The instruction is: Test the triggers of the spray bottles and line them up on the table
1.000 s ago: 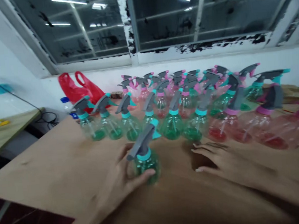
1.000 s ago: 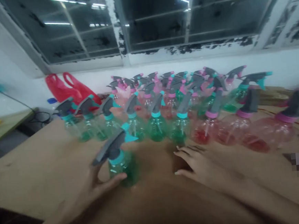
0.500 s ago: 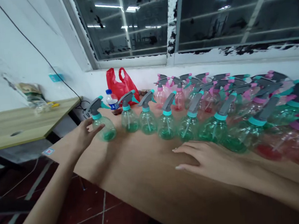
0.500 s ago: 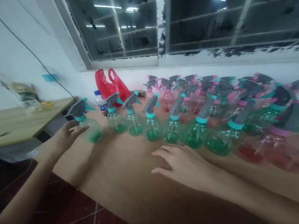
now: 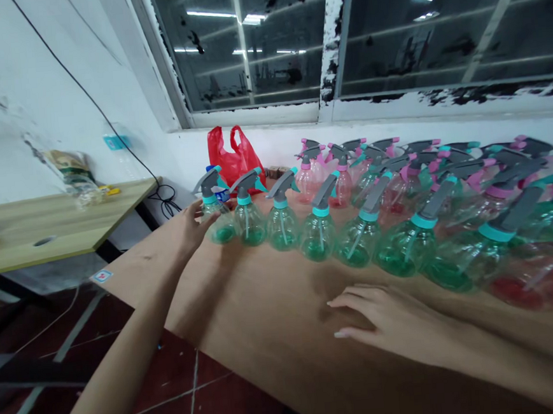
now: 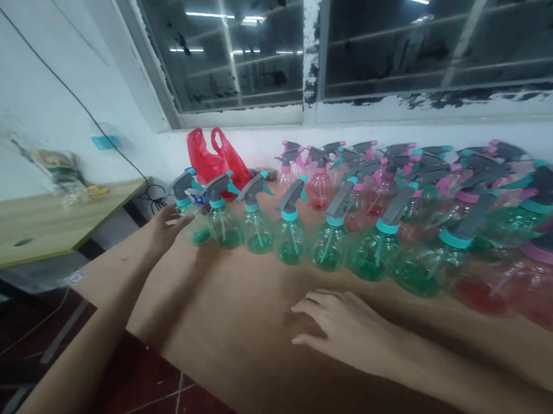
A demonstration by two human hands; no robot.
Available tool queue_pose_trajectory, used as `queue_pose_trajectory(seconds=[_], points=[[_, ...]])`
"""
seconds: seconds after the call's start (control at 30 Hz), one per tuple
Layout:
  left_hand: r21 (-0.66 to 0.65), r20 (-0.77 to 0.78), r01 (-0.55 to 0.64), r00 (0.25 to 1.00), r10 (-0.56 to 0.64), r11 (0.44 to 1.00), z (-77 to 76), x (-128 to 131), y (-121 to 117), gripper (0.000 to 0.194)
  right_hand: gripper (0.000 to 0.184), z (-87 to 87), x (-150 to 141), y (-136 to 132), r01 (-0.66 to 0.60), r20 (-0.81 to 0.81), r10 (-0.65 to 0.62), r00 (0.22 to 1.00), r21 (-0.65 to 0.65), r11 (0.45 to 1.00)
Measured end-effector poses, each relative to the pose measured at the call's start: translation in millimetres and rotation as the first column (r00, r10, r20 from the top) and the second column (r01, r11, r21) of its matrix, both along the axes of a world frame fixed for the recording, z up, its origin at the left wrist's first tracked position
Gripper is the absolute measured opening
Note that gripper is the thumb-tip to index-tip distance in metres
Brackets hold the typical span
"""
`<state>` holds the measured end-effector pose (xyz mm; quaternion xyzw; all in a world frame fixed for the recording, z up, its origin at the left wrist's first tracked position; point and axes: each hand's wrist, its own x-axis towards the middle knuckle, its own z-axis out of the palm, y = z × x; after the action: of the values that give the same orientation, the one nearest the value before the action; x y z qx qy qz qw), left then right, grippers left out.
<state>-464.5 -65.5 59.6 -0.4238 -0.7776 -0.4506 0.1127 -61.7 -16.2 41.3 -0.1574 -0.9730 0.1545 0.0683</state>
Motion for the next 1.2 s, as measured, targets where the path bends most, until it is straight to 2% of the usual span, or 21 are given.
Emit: queue_pose_trajectory(seconds=[0.1,0.17,0.27,0.33,0.4,0.53,0.63,0.77,0.9,1.0,1.07,1.13,1.2], points=[[0.059,-0.085,-0.068,0.994,0.073,0.996,2.2,16.1,-12.1,0.062,0.039,-2.2,0.1,0.0,0.003,0.004,-0.003,1.000,-0.006,1.000],[0.115,-0.149,-0.093,0.983,0.110,0.989,5.9,34.6,-22.9,0.056,0.039,-3.3,0.1,0.2,0.013,0.000,-0.013,1.000,-0.004,1.000],[0.121,-0.236,-0.043,0.969,0.071,0.992,7.4,64.8,-27.6,0.039,0.038,-3.7,-0.4,-0.5,0.019,-0.019,-0.019,1.000,-0.001,1.000],[0.067,-0.259,0.010,0.966,0.008,0.998,4.0,79.4,-18.4,0.032,0.035,-2.7,-1.3,-2.6,0.015,-0.033,-0.015,0.999,0.004,1.000],[0.015,-0.273,0.032,0.962,-0.026,0.999,-1.5,87.0,-2.7,0.034,0.034,-1.4,-2.2,-5.7,0.010,-0.035,-0.010,0.999,0.007,1.000],[-0.068,-0.273,-0.017,0.962,-0.003,0.998,-10.6,88.2,22.9,0.048,0.035,-0.3,-1.4,-11.1,0.008,-0.038,-0.007,0.999,0.014,1.000],[-0.108,-0.268,-0.070,0.963,0.038,0.992,-13.1,86.7,24.5,0.046,0.036,-0.8,1.2,-11.5,0.010,-0.028,-0.009,1.000,0.027,1.000],[-0.129,-0.271,-0.126,0.959,0.087,0.984,-11.7,91.7,3.6,0.048,0.038,-0.9,3.6,-10.5,0.000,-0.011,0.000,1.000,0.005,1.000],[-0.160,-0.274,-0.147,0.957,0.099,0.976,-7.3,116.2,-37.4,0.050,0.040,0.0,2.5,-11.3,0.004,-0.028,-0.005,1.000,-0.035,0.999],[-0.197,-0.291,-0.102,0.956,0.041,0.975,-7.0,151.0,-66.8,0.048,0.048,0.1,-0.2,-11.7,0.028,-0.069,-0.033,0.997,-0.081,0.996],[-0.235,-0.294,-0.049,0.955,-0.023,0.971,-8.9,180.0,-78.2,0.051,0.061,-0.5,-2.1,-11.9,0.085,-0.091,-0.097,0.991,-0.128,0.988],[-0.276,-0.297,0.006,0.951,-0.091,0.961,-11.2,210.7,-81.6,0.056,0.078,-1.7,-2.3,-12.1,0.167,-0.109,-0.190,0.976,-0.196,0.966],[-0.308,-0.321,0.072,0.931,-0.175,0.949,-12.7,240.5,-78.5,0.062,0.085,-3.7,1.3,-12.1,0.207,-0.135,-0.251,0.958,-0.276,0.939]])
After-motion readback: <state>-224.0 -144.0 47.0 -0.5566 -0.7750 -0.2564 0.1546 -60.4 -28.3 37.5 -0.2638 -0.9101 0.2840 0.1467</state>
